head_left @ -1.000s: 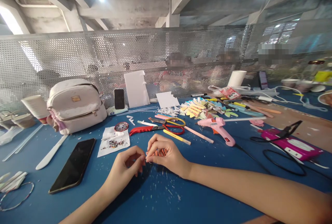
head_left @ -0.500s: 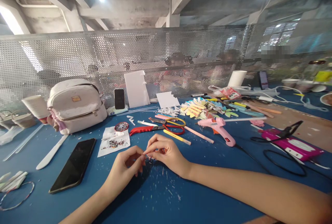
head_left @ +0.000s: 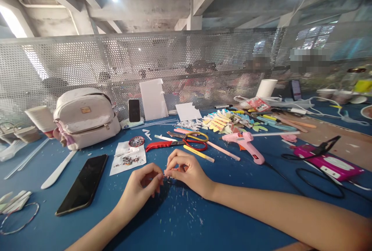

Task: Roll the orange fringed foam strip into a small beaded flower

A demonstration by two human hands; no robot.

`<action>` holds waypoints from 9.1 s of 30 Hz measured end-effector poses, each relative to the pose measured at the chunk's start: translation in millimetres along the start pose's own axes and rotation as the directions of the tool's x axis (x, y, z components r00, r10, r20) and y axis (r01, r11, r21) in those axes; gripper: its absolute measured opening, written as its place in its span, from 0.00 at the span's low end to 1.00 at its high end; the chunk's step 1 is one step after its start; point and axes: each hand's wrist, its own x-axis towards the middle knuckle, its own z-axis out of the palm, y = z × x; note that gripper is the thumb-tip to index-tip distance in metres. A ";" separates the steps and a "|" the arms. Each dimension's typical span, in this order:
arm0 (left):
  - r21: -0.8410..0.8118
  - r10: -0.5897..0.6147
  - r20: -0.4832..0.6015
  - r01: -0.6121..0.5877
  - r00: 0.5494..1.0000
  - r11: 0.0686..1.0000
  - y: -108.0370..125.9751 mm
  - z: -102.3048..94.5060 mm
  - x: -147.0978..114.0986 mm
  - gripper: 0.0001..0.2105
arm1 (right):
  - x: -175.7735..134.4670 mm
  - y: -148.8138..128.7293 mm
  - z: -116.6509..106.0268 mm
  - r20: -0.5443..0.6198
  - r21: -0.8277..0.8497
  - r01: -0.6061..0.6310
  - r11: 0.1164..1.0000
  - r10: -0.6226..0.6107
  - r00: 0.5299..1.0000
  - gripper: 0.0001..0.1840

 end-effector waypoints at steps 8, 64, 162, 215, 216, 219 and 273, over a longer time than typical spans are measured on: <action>-0.007 -0.004 0.002 0.005 1.000 1.000 -0.7 0.5 -0.2 0.13 | 1.1 -1.7 -0.4 0.009 -0.026 -0.014 1.000 0.014 1.000 0.07; -0.049 -0.011 -0.007 0.010 1.000 0.999 1.3 0.4 1.4 0.12 | 0.7 -2.2 -0.3 -0.003 -0.025 -0.004 1.000 0.004 1.000 0.15; -0.066 -0.011 -0.022 0.010 1.000 0.998 -2.0 -0.8 1.3 0.12 | 2.5 0.5 -0.5 0.063 0.140 -0.099 0.985 0.090 0.994 0.16; 0.022 0.017 -0.042 -0.016 0.999 1.000 2.2 -0.7 -1.2 0.10 | 6.9 4.9 -2.9 -0.016 0.325 -0.141 0.935 0.154 0.988 0.15; 0.022 0.015 -0.038 -0.014 0.999 1.000 1.5 -0.7 -1.0 0.10 | 6.9 3.6 -3.0 -0.004 0.355 -0.149 0.923 0.161 0.987 0.15; 0.020 0.014 -0.036 -0.014 0.999 1.000 0.3 -1.1 -0.1 0.10 | 6.1 2.0 -2.8 0.027 0.411 -0.180 0.894 0.185 0.982 0.16; -0.009 0.003 -0.041 -0.004 0.999 1.000 2.7 -1.3 0.1 0.11 | 3.9 3.6 -2.5 0.091 0.359 -0.249 0.899 0.232 0.968 0.19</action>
